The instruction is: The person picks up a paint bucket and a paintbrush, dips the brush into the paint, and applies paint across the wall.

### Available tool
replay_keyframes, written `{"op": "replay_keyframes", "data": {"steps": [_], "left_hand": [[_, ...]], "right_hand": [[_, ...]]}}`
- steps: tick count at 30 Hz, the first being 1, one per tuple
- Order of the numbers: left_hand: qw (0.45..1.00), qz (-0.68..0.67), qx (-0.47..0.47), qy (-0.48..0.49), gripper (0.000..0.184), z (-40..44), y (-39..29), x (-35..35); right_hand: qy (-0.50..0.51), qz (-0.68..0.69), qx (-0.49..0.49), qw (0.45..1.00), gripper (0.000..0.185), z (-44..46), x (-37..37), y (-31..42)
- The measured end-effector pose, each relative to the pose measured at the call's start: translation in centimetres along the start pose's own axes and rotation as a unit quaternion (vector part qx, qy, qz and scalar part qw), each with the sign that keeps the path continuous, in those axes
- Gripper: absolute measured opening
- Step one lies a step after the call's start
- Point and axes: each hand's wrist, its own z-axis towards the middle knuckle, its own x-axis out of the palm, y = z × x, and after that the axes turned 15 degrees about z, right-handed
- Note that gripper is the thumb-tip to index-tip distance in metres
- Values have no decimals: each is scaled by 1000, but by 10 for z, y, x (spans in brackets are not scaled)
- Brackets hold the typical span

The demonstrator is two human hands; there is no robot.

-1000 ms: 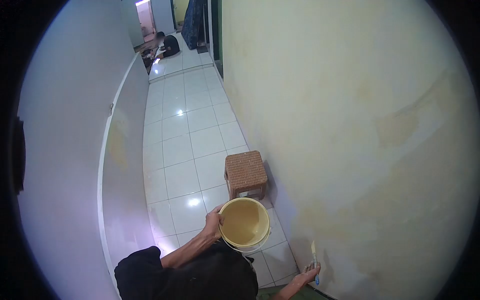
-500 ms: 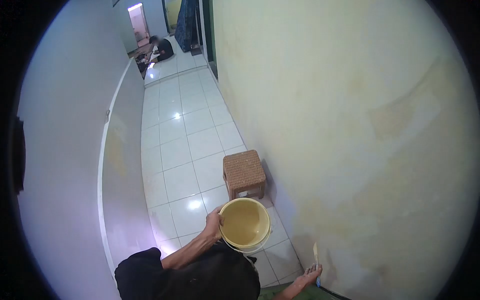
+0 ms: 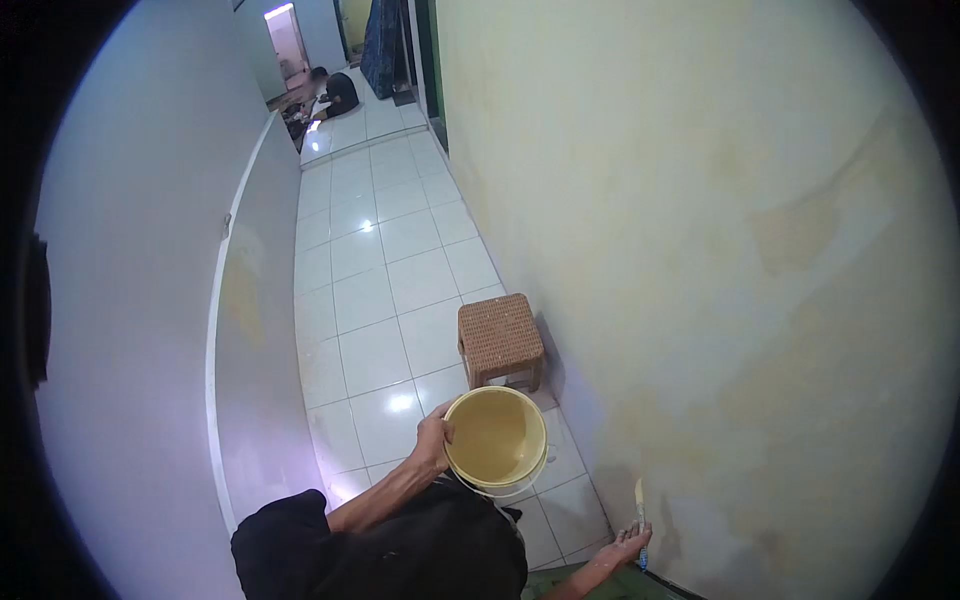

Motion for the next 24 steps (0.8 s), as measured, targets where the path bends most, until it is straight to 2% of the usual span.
{"op": "replay_keyframes", "data": {"steps": [3,6,9,15,17,24], "left_hand": [[1000,10,-13,-25,74,-13,-13,9],[1000,0,-11,-1,74,-9,-8,6],[999,26,-15,-23,74,-13,-14,7],[1000,26,1,-5,74,-6,-5,4],[1000,29,-5,-4,74,-5,-6,3],[1000,24,-10,14,74,-16,-19,9]], "right_hand": [[-13,-12,19,1000,60,13,-6,-4],[-14,-26,26,999,61,14,-10,-1],[2,-27,16,1000,61,9,-13,-1],[9,-5,6,1000,61,25,-27,-9],[40,-22,-11,999,61,28,-32,-10],[1,-29,19,999,59,13,-15,6]]}}
